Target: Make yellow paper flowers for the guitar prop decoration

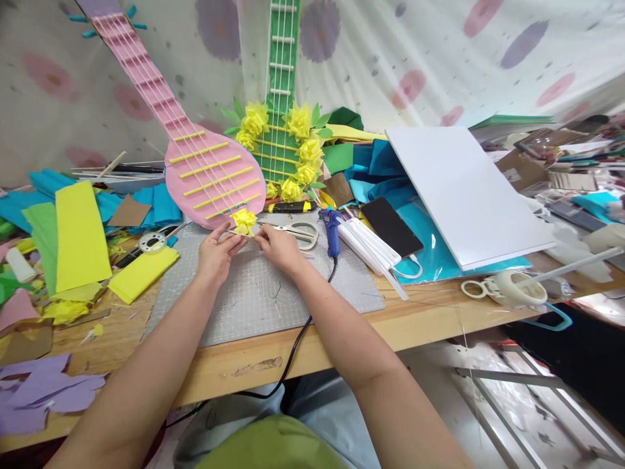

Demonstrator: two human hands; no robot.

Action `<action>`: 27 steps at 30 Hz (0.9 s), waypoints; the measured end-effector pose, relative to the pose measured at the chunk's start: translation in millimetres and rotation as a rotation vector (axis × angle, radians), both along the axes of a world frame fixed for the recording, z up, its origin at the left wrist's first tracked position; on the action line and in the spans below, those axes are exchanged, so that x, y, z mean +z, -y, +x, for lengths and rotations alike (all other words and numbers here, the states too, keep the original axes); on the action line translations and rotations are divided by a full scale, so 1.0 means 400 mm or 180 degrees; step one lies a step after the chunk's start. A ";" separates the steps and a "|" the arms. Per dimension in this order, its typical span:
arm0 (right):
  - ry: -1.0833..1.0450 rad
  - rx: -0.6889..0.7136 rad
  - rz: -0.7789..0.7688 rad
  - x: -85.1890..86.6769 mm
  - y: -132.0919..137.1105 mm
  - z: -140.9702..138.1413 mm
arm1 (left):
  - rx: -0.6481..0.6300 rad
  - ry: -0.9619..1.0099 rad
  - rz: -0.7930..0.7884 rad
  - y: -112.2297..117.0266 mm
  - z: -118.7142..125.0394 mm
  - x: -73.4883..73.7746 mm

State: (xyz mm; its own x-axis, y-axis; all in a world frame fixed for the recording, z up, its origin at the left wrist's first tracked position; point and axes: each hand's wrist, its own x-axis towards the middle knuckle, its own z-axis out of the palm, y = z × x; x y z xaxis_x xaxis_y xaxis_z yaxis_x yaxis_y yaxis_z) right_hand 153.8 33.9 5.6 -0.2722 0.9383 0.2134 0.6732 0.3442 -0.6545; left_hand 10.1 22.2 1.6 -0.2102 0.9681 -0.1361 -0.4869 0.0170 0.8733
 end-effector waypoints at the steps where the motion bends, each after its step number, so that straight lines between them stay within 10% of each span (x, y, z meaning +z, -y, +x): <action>1: -0.0017 0.0013 -0.0009 0.000 0.000 0.000 | 0.0025 0.0007 -0.0019 0.000 0.000 -0.001; 17: -0.0135 0.0356 -0.0155 -0.002 0.012 -0.015 | 0.0668 0.0211 -0.0282 -0.010 0.002 -0.001; 27: -0.0158 0.0101 -0.0055 -0.010 0.005 -0.006 | 0.0302 0.0302 -0.0172 -0.005 -0.003 0.006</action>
